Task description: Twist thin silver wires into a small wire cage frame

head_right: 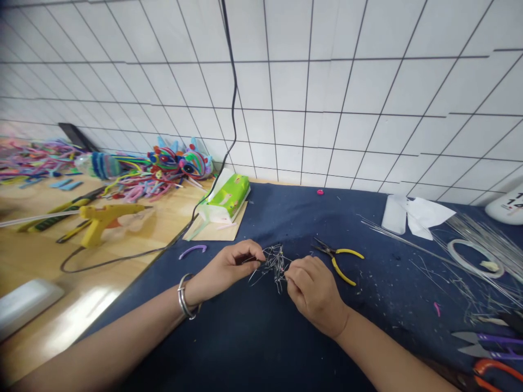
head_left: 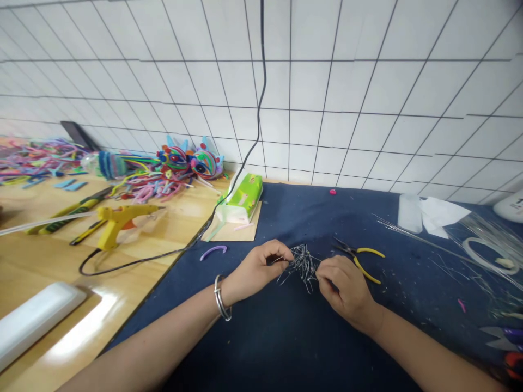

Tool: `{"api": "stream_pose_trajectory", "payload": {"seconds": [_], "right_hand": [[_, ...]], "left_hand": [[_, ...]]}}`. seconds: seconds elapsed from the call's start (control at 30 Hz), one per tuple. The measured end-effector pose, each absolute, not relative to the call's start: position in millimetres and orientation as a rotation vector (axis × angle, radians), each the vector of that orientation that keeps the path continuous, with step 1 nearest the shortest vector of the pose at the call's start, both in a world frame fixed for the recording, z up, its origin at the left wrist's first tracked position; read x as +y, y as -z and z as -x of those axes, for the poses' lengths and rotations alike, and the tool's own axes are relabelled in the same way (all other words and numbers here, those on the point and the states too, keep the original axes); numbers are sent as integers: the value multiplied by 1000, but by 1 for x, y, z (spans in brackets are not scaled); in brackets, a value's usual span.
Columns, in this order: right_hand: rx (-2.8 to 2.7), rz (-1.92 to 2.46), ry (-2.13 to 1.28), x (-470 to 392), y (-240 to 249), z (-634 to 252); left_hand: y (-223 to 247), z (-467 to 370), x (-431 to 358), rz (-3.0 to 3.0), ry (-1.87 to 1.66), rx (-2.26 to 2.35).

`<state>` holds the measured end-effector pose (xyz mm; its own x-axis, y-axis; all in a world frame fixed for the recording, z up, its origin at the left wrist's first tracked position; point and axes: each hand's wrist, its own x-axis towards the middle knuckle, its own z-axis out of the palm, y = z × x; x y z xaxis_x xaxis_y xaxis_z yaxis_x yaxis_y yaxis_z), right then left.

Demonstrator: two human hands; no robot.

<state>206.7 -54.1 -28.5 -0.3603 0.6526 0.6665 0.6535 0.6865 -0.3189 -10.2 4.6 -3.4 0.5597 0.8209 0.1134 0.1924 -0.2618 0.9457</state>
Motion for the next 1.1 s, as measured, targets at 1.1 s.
{"api": "stream_pose_trajectory", "payload": {"seconds": [1.1], "right_hand": [[-1937, 1223, -193, -69, 6, -177]], "left_hand": [[11, -2, -18, -1640, -866, 736]]}}
